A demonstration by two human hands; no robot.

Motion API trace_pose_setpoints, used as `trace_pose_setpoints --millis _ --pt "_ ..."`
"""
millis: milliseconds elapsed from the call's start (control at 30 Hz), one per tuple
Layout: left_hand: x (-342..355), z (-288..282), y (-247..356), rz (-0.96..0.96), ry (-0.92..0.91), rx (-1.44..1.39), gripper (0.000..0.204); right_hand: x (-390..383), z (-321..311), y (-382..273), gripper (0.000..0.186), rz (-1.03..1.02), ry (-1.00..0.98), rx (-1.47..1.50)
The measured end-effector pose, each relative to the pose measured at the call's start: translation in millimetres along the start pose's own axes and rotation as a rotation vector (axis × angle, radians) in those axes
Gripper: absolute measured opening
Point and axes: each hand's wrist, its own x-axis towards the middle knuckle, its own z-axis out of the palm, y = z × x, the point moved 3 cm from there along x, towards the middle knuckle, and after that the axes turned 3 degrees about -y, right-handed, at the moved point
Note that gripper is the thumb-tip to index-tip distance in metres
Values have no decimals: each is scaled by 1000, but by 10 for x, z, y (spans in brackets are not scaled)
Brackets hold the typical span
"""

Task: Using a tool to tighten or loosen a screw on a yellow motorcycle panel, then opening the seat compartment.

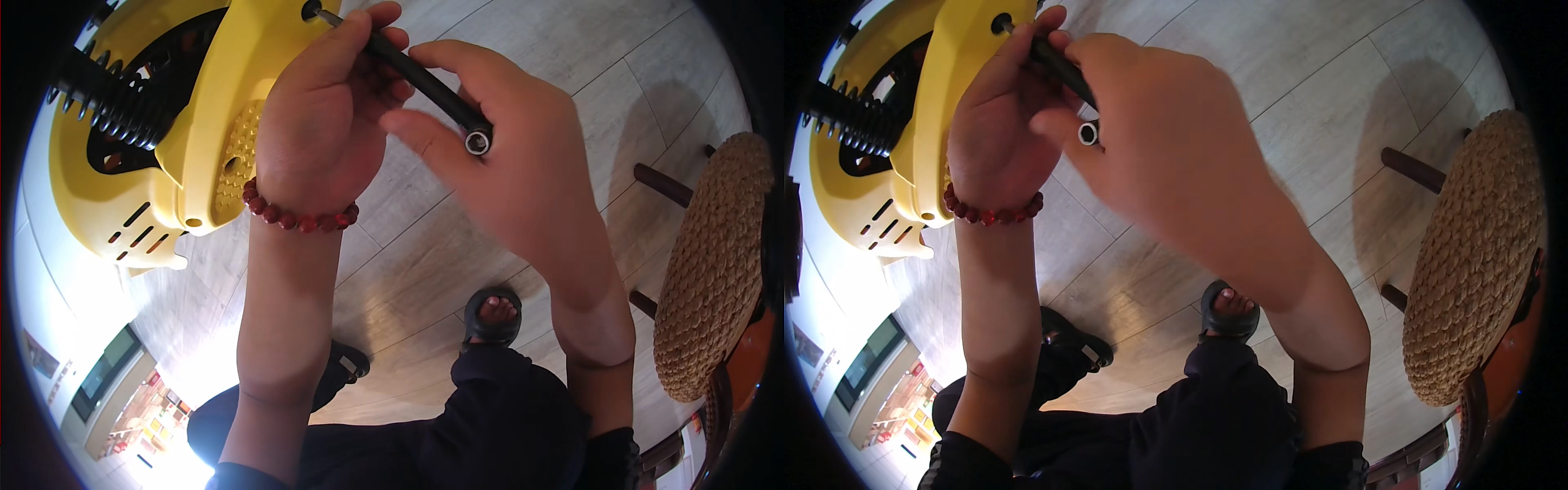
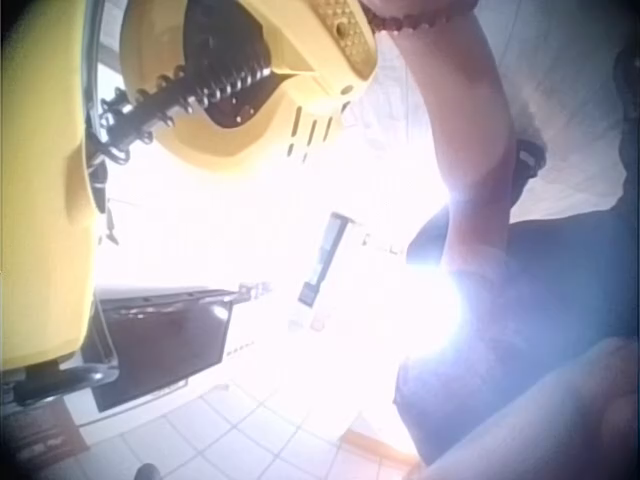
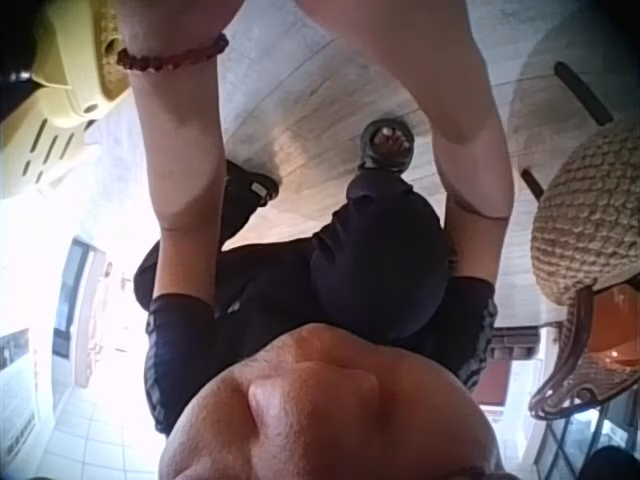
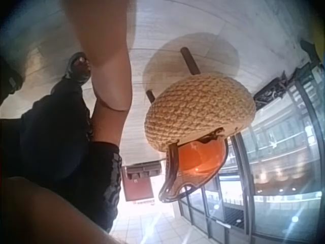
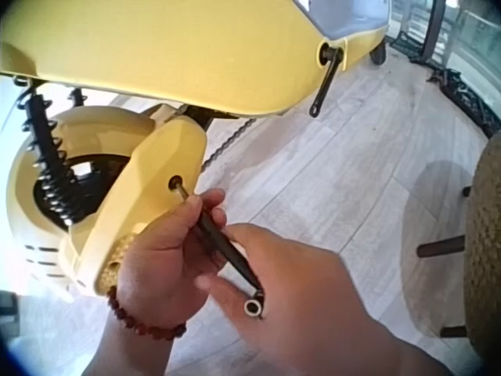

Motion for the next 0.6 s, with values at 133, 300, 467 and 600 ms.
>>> trace_pose_setpoints --millis 133,300,467,600 --pt "16 -47 -9 67 60 16 22 15 11 -14 41 427 -113 790" --pt "-10 -16 28 4 -167 -23 21 14 -3 -6 52 577 -260 1197" --pt "27 -100 -25 55 6 64 22 -2 78 7 42 939 -253 1667" --pt "14 32 -44 23 -57 25 22 5 91 135 20 550 -122 787"
